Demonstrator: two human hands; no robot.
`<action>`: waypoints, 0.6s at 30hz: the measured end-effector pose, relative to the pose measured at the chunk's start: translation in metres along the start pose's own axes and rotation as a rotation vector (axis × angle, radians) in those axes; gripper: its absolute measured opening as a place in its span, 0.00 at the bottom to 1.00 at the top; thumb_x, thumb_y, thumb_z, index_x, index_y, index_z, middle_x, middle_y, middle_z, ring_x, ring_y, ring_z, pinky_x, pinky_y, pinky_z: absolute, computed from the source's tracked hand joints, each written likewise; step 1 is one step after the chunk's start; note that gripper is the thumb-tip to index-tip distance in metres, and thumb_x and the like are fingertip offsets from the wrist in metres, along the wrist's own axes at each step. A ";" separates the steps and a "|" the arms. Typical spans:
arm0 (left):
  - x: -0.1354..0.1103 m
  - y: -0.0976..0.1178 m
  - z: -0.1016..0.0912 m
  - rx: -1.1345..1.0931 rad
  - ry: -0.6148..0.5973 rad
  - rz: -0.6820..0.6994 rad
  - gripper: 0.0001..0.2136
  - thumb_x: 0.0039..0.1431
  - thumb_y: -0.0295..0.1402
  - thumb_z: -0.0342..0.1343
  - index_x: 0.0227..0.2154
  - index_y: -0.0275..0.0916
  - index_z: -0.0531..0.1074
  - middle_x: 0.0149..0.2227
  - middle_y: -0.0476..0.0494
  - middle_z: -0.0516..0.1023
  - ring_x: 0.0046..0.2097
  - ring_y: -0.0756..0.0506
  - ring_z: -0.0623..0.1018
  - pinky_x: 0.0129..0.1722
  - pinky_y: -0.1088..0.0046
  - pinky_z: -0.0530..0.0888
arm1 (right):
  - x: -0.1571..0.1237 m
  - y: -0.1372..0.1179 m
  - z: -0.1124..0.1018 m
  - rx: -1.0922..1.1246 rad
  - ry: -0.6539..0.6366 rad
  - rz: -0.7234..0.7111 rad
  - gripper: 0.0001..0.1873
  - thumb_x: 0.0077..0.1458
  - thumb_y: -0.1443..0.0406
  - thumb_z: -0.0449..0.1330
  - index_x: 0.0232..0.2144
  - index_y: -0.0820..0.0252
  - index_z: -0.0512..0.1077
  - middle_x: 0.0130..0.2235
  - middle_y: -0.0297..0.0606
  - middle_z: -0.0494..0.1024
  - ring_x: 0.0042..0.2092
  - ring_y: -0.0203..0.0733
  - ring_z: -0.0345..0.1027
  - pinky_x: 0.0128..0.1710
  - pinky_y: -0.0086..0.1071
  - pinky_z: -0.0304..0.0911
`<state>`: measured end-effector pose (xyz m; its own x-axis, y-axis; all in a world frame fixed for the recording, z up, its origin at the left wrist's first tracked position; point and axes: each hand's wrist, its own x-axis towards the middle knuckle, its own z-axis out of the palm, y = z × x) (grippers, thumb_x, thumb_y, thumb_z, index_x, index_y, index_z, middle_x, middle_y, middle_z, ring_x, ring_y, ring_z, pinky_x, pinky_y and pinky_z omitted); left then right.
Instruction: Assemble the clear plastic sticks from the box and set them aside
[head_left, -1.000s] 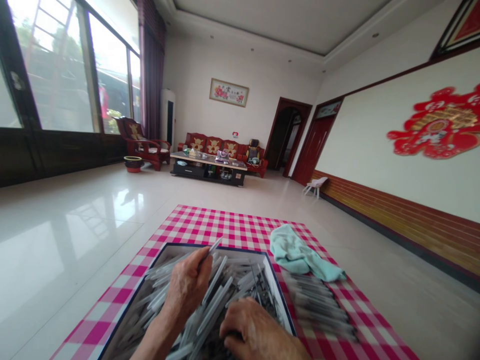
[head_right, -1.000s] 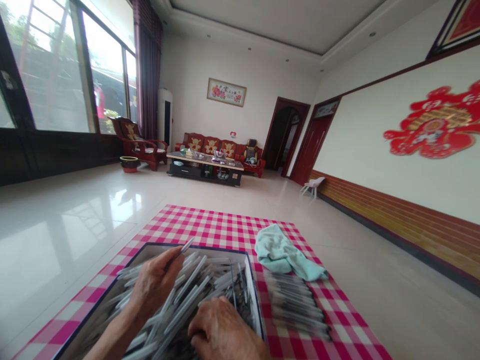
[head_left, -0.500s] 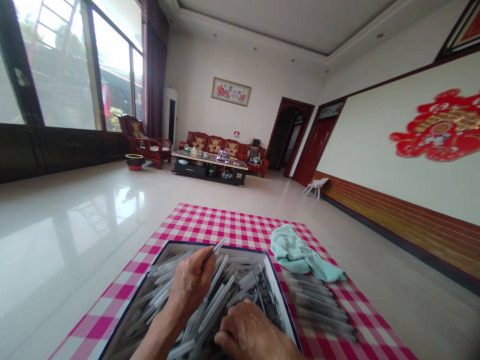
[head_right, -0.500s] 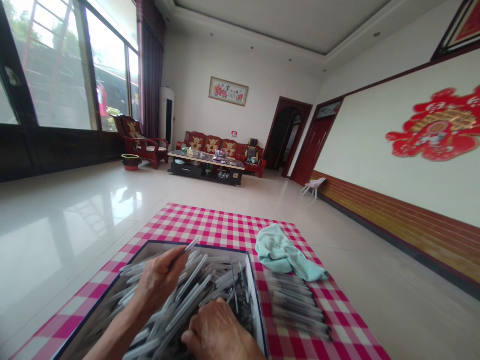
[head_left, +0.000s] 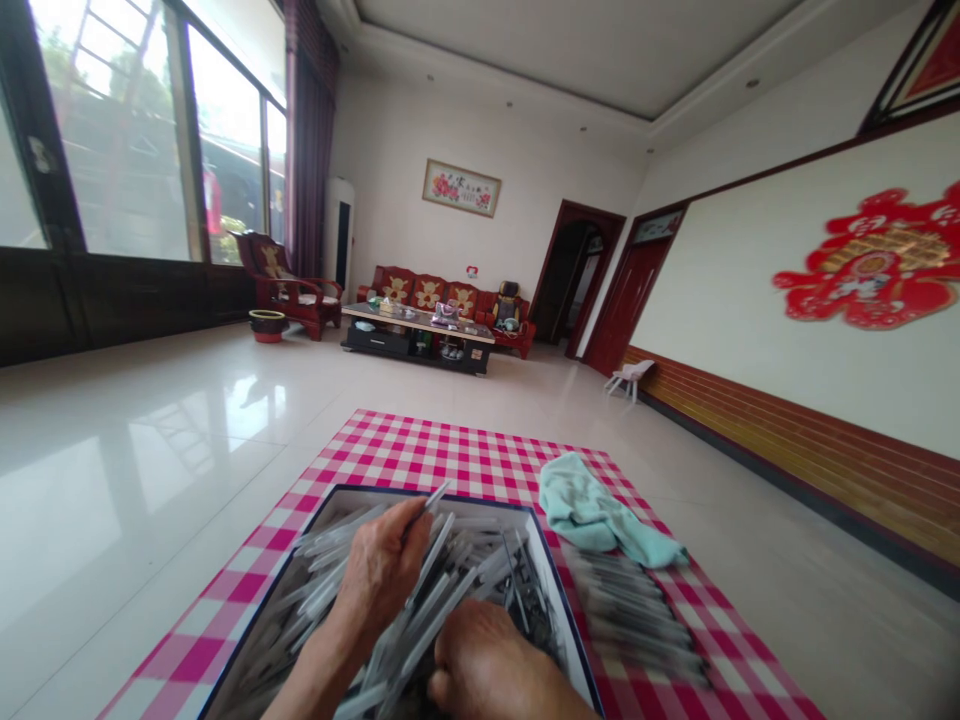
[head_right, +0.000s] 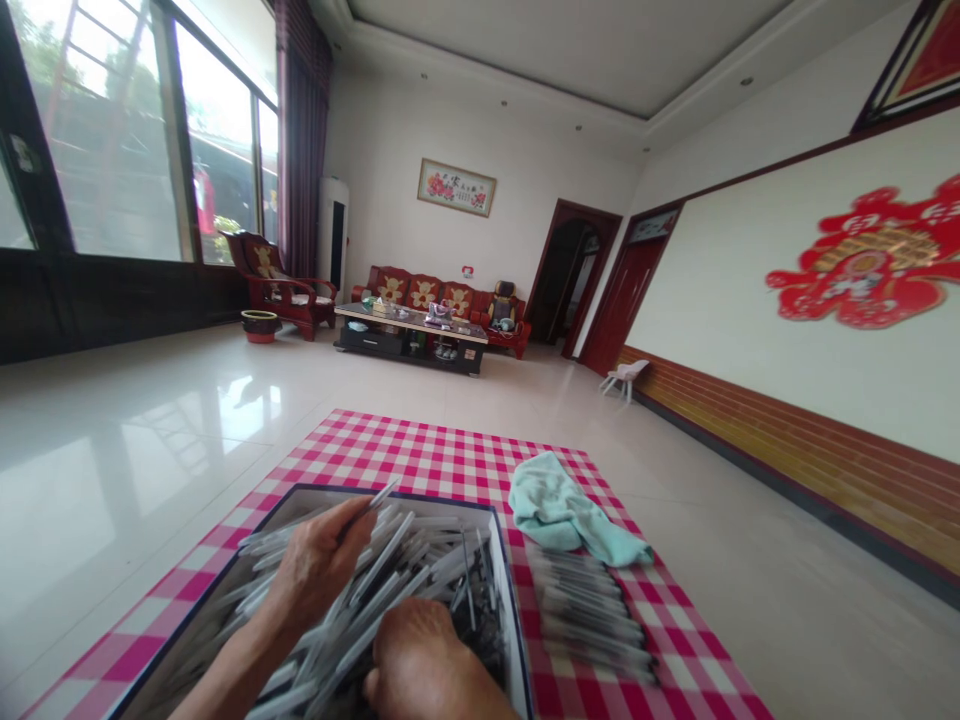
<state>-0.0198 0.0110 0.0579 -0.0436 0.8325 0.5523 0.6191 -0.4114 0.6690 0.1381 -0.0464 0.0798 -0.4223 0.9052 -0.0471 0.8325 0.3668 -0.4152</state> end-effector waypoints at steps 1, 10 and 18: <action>0.000 0.000 -0.001 -0.003 -0.005 -0.006 0.13 0.61 0.36 0.46 0.35 0.40 0.76 0.23 0.50 0.78 0.24 0.50 0.75 0.25 0.78 0.65 | 0.005 0.007 0.003 -0.023 -0.023 0.002 0.11 0.41 0.70 0.58 0.28 0.57 0.78 0.31 0.40 0.81 0.31 0.44 0.74 0.24 0.28 0.58; 0.000 0.004 -0.003 -0.011 -0.032 -0.024 0.13 0.61 0.36 0.46 0.33 0.39 0.75 0.22 0.51 0.74 0.24 0.50 0.71 0.26 0.77 0.63 | 0.016 0.059 -0.008 -0.077 0.035 -0.181 0.13 0.45 0.73 0.54 0.22 0.57 0.78 0.23 0.34 0.79 0.28 0.38 0.71 0.29 0.27 0.56; 0.001 0.001 -0.002 -0.002 -0.021 -0.033 0.14 0.61 0.37 0.46 0.35 0.39 0.76 0.23 0.49 0.76 0.25 0.49 0.73 0.25 0.78 0.63 | 0.018 0.052 0.007 -0.041 0.070 -0.195 0.12 0.50 0.72 0.54 0.28 0.57 0.77 0.33 0.34 0.77 0.37 0.37 0.71 0.36 0.26 0.59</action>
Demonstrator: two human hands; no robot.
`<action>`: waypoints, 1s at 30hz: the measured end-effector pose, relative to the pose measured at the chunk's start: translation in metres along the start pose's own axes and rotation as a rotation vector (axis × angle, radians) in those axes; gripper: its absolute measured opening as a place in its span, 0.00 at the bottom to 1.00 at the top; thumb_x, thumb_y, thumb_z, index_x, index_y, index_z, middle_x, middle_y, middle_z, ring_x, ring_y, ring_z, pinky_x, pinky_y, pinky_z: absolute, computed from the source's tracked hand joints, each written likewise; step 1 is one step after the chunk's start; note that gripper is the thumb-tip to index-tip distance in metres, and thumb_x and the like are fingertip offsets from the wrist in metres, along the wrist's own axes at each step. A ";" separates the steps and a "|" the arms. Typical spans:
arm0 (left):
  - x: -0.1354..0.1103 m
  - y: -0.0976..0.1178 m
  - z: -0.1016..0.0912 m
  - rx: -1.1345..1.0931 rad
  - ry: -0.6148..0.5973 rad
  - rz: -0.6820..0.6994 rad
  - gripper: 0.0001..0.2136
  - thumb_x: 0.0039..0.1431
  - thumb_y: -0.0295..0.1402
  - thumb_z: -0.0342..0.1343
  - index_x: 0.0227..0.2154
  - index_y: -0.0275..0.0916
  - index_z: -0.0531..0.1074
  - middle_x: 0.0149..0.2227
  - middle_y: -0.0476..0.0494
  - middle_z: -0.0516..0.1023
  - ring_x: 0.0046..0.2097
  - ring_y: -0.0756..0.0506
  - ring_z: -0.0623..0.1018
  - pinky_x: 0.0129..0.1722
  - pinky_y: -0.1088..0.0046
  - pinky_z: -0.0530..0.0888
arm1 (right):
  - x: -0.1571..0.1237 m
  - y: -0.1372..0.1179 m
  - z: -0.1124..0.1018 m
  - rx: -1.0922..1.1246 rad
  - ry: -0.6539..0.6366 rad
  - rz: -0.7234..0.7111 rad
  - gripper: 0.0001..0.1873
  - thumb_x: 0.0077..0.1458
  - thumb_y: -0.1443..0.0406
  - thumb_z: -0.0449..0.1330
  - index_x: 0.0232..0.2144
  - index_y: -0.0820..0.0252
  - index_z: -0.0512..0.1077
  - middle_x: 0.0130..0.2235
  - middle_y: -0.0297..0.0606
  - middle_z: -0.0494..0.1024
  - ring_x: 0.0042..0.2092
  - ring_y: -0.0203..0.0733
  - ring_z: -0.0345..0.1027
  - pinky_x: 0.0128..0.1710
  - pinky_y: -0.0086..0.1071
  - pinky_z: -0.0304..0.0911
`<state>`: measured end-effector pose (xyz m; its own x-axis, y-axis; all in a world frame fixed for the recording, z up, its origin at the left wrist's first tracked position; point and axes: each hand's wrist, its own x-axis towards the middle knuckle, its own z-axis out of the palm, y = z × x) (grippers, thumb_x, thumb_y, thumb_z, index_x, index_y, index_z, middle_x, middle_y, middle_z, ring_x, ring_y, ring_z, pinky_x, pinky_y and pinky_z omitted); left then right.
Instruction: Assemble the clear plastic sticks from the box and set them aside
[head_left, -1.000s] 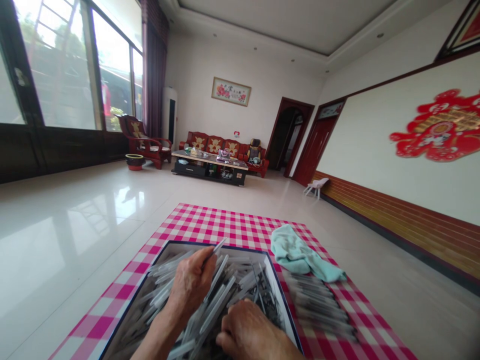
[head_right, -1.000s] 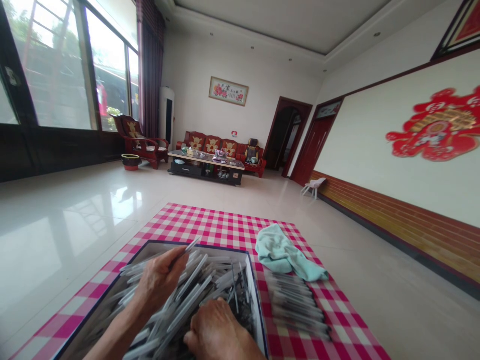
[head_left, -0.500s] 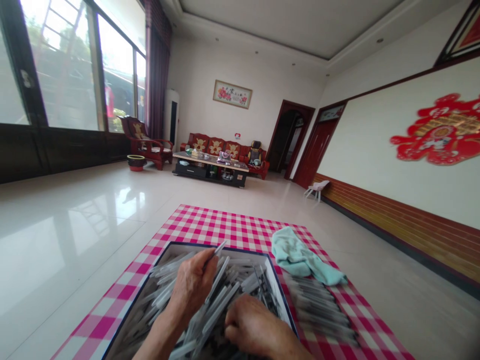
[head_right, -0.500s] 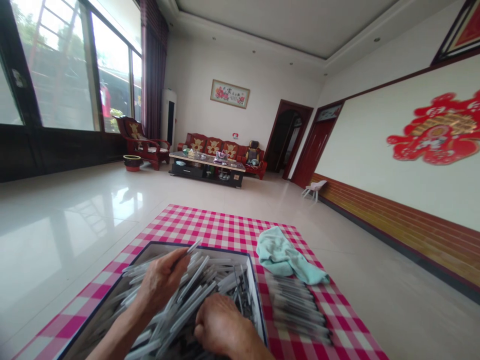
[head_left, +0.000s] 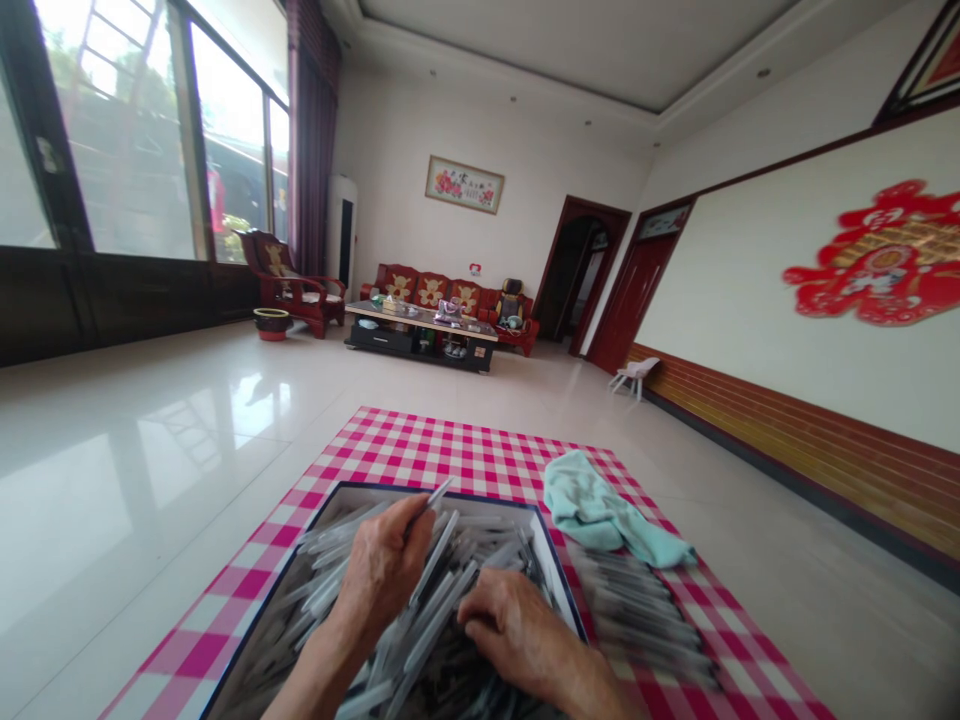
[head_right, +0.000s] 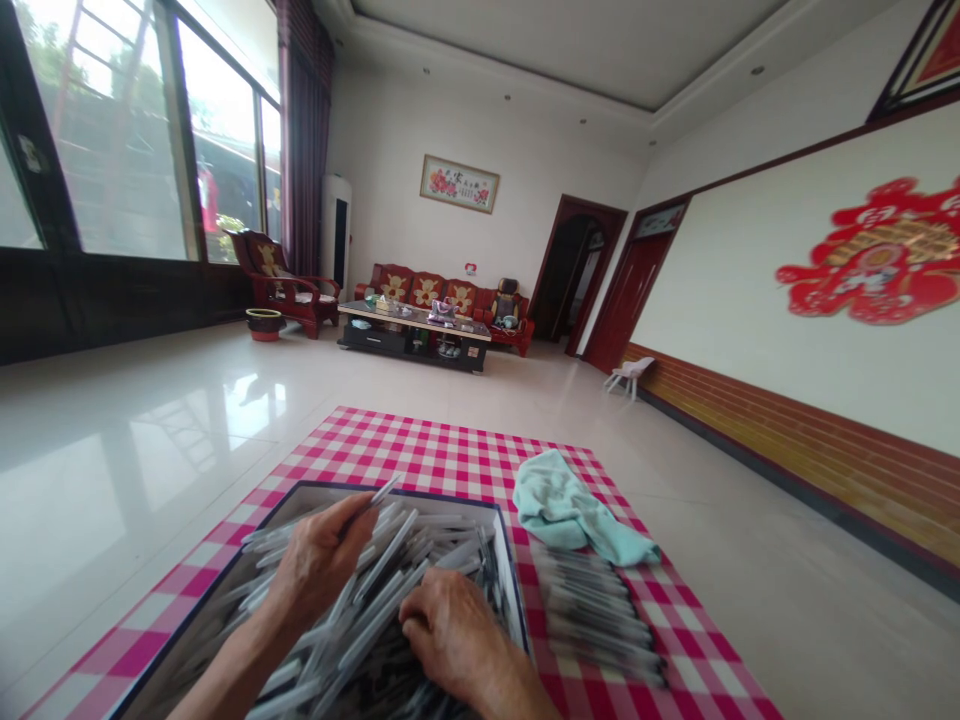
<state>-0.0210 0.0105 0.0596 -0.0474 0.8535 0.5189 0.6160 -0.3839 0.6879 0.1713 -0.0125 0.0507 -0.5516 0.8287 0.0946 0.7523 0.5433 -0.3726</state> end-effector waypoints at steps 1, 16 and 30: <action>0.000 0.000 0.000 0.003 0.003 -0.003 0.14 0.60 0.37 0.46 0.35 0.39 0.76 0.23 0.49 0.76 0.25 0.49 0.73 0.25 0.78 0.63 | 0.001 -0.002 0.003 -0.004 -0.008 0.000 0.11 0.51 0.72 0.54 0.26 0.58 0.76 0.33 0.35 0.77 0.36 0.37 0.71 0.35 0.26 0.59; 0.018 0.001 -0.025 0.126 -0.054 -0.052 0.15 0.60 0.38 0.46 0.33 0.37 0.77 0.20 0.51 0.70 0.23 0.51 0.66 0.26 0.77 0.58 | 0.035 -0.036 0.012 -0.131 0.072 -0.182 0.08 0.55 0.70 0.57 0.35 0.55 0.75 0.38 0.34 0.75 0.40 0.40 0.70 0.42 0.33 0.63; 0.012 0.002 -0.012 0.109 -0.142 -0.044 0.14 0.61 0.35 0.46 0.33 0.39 0.77 0.22 0.49 0.74 0.25 0.50 0.71 0.28 0.77 0.61 | 0.020 -0.053 0.005 -0.170 -0.038 -0.186 0.10 0.54 0.68 0.57 0.40 0.57 0.73 0.46 0.40 0.75 0.47 0.45 0.68 0.51 0.36 0.60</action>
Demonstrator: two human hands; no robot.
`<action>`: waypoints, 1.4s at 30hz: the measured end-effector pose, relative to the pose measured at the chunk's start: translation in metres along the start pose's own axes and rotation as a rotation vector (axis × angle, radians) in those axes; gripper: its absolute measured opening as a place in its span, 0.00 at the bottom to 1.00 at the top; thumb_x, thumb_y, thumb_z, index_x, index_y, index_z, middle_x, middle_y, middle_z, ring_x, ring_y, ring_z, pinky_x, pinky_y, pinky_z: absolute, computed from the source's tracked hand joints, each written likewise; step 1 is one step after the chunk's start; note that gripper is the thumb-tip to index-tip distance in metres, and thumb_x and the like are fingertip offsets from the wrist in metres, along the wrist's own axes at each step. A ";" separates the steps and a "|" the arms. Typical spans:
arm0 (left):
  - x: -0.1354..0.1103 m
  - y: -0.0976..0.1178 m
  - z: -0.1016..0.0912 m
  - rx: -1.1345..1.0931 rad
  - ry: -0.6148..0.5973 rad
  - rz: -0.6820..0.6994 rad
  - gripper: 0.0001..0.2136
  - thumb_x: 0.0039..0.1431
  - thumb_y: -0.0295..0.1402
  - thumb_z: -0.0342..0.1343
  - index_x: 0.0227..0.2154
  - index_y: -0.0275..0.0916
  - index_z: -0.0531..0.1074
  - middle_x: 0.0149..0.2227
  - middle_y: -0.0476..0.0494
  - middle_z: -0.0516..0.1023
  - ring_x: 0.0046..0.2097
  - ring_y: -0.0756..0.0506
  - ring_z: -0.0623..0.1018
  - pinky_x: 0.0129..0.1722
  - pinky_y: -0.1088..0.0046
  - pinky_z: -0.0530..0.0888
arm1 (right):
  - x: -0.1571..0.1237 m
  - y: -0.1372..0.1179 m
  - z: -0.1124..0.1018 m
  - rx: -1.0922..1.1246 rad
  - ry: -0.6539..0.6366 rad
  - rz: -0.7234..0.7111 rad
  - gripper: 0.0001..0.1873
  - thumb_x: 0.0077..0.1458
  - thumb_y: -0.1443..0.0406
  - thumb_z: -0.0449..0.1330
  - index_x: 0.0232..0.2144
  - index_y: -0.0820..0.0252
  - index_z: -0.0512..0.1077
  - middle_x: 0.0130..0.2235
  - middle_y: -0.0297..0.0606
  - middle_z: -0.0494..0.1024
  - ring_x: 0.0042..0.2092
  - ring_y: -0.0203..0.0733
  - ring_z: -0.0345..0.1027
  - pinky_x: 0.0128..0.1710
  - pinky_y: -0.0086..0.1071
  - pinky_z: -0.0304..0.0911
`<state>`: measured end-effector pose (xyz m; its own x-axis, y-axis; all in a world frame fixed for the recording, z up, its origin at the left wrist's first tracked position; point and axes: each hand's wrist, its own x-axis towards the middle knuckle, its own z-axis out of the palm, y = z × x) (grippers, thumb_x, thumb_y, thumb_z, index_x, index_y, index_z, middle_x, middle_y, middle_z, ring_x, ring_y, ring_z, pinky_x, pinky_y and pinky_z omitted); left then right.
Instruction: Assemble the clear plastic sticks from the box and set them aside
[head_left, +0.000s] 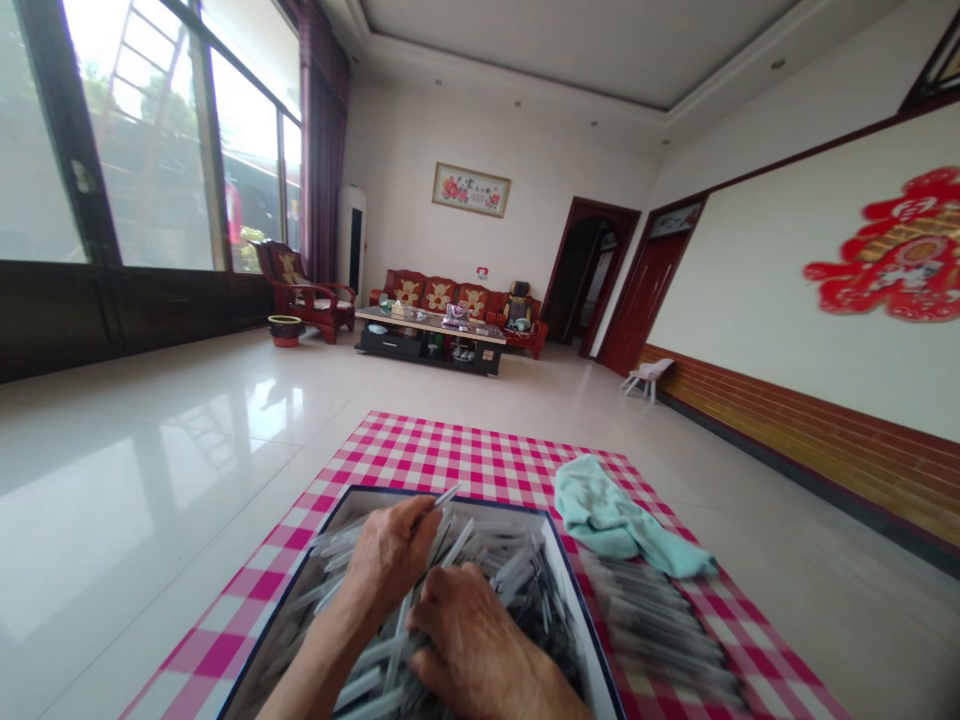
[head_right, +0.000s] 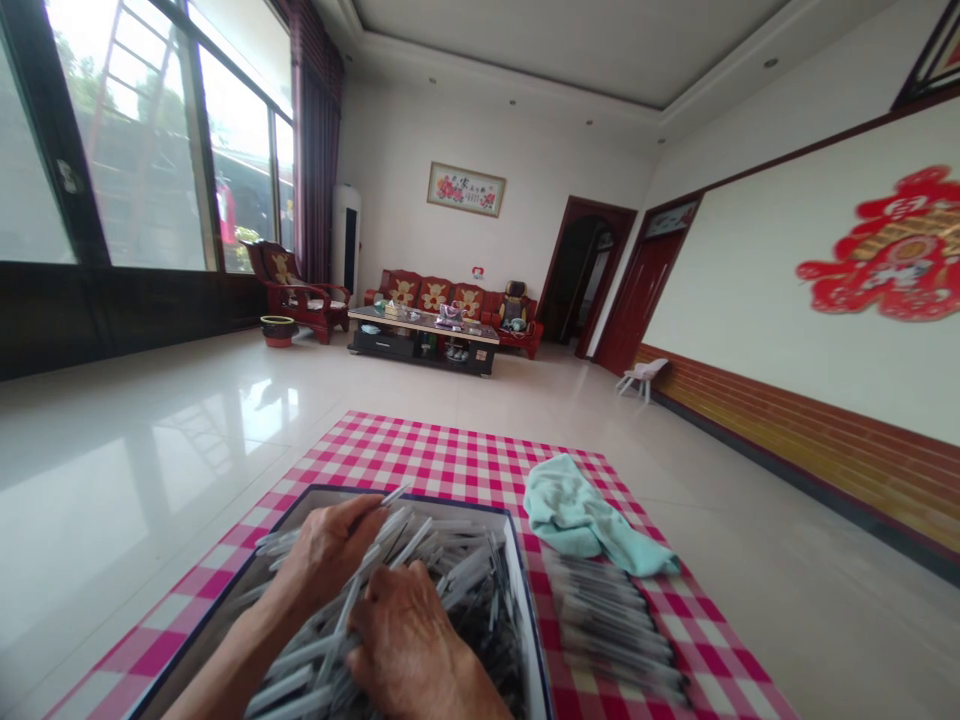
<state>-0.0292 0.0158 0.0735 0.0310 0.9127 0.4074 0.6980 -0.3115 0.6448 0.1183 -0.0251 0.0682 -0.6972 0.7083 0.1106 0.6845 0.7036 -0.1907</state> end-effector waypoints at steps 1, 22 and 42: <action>0.000 0.000 0.000 0.002 -0.008 0.003 0.14 0.61 0.35 0.46 0.32 0.39 0.77 0.22 0.49 0.74 0.25 0.50 0.70 0.28 0.77 0.60 | -0.002 -0.003 0.000 0.011 0.012 0.006 0.11 0.54 0.69 0.56 0.40 0.58 0.73 0.46 0.41 0.76 0.47 0.45 0.68 0.52 0.36 0.59; -0.007 -0.006 0.008 -0.042 -0.081 0.179 0.17 0.64 0.34 0.42 0.45 0.40 0.75 0.27 0.47 0.80 0.27 0.48 0.76 0.28 0.76 0.67 | -0.005 0.039 -0.021 0.814 0.523 0.319 0.10 0.55 0.67 0.56 0.39 0.56 0.74 0.36 0.35 0.77 0.38 0.41 0.70 0.41 0.32 0.63; -0.013 0.005 0.006 -0.079 -0.192 0.316 0.12 0.65 0.31 0.44 0.36 0.40 0.73 0.27 0.50 0.77 0.28 0.50 0.74 0.30 0.76 0.64 | 0.003 0.041 -0.005 1.453 0.785 0.473 0.13 0.46 0.58 0.68 0.33 0.59 0.77 0.36 0.35 0.78 0.34 0.37 0.70 0.37 0.29 0.65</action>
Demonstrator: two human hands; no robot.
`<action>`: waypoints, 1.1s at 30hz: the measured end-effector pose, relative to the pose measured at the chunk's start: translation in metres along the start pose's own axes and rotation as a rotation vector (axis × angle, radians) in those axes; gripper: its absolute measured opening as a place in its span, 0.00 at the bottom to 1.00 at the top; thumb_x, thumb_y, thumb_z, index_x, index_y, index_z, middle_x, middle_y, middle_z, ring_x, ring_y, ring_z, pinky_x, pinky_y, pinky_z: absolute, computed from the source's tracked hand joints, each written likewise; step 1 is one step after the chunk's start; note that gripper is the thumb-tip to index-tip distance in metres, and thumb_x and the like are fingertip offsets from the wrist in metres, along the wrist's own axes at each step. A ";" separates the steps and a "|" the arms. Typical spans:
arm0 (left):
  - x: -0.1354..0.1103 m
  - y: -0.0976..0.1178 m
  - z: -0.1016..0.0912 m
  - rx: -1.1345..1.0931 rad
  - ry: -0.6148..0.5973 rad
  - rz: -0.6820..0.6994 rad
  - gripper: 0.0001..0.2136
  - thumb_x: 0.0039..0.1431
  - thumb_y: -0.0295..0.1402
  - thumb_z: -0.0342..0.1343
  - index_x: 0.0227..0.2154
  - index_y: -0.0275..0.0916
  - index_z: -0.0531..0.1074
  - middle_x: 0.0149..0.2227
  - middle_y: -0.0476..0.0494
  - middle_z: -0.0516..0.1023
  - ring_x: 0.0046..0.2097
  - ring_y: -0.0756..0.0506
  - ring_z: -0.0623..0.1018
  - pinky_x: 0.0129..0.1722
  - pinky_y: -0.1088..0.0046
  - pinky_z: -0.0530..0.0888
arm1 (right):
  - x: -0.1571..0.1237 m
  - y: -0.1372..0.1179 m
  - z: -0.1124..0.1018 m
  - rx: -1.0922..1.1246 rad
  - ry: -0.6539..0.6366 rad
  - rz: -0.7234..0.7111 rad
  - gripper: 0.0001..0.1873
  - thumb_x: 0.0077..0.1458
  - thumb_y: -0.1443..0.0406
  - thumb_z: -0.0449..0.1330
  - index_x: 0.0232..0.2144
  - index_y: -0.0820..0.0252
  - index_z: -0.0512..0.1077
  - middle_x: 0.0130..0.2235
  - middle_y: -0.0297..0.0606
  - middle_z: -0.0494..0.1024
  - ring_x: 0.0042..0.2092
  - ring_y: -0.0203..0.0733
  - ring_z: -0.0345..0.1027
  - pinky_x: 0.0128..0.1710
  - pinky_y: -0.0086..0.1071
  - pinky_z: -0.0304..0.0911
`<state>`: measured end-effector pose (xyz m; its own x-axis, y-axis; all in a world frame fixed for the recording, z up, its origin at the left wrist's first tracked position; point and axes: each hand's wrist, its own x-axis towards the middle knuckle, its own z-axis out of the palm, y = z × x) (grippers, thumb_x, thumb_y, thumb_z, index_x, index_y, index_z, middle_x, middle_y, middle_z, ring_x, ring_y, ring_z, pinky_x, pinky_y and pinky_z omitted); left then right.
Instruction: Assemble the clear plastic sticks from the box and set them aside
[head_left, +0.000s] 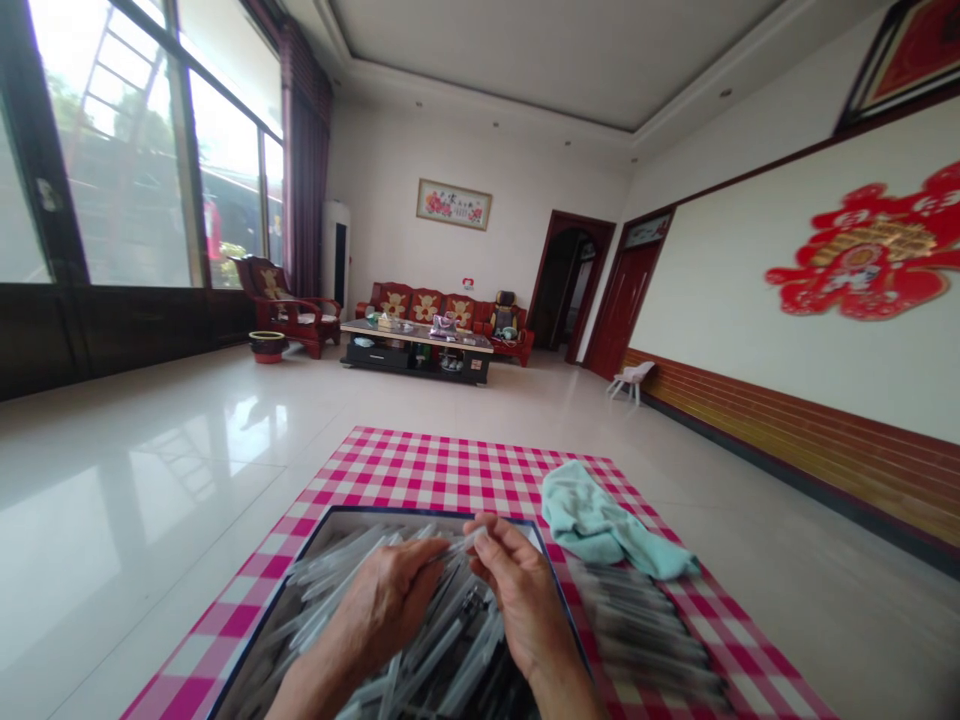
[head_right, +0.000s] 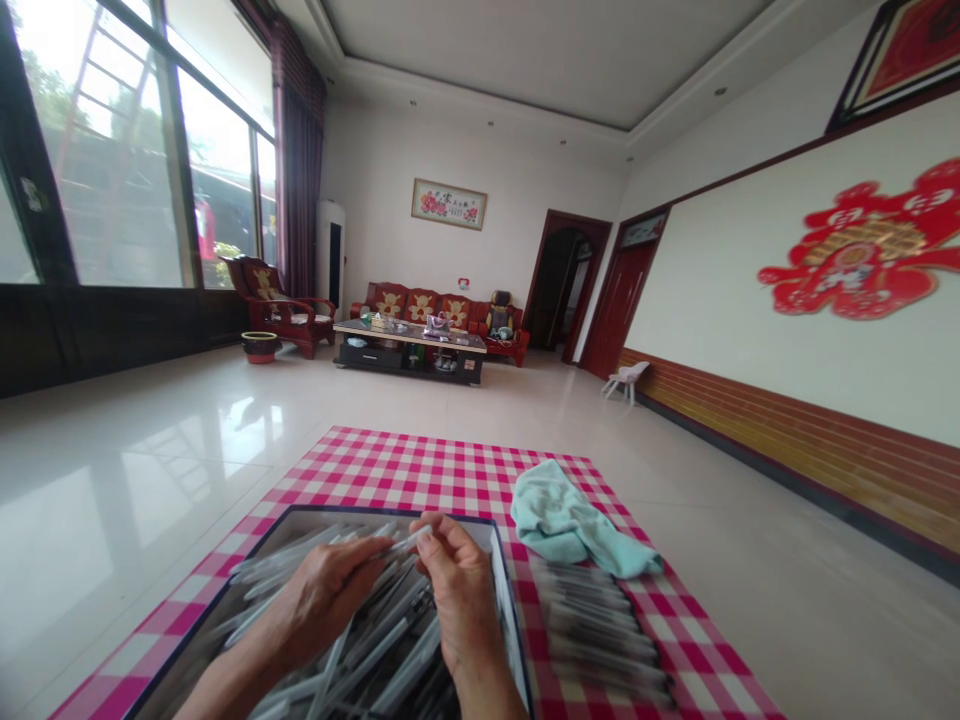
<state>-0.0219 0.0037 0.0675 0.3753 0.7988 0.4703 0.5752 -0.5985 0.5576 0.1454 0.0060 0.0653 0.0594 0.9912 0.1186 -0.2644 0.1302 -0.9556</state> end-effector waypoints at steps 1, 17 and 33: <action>0.000 0.001 0.000 -0.004 -0.007 0.000 0.12 0.65 0.31 0.44 0.35 0.40 0.73 0.27 0.50 0.76 0.28 0.50 0.73 0.30 0.76 0.64 | 0.000 0.000 0.000 -0.008 -0.003 -0.002 0.13 0.46 0.58 0.68 0.33 0.59 0.77 0.36 0.34 0.78 0.34 0.37 0.69 0.37 0.29 0.65; 0.000 0.002 -0.004 0.084 -0.050 -0.013 0.16 0.67 0.34 0.40 0.26 0.40 0.68 0.22 0.51 0.70 0.24 0.51 0.68 0.28 0.76 0.60 | -0.003 -0.001 0.003 -0.064 -0.010 0.027 0.18 0.43 0.57 0.69 0.35 0.60 0.76 0.34 0.37 0.81 0.35 0.42 0.74 0.41 0.36 0.68; -0.004 0.001 -0.002 0.285 -0.102 0.074 0.13 0.67 0.30 0.39 0.29 0.42 0.66 0.26 0.51 0.70 0.27 0.50 0.72 0.27 0.73 0.59 | -0.002 -0.011 -0.010 -0.278 -0.163 0.021 0.09 0.49 0.59 0.64 0.28 0.60 0.74 0.25 0.29 0.73 0.29 0.37 0.67 0.32 0.27 0.62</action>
<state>-0.0241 0.0002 0.0671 0.4868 0.7642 0.4231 0.7186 -0.6257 0.3034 0.1577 0.0019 0.0726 -0.1045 0.9874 0.1186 0.0102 0.1203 -0.9927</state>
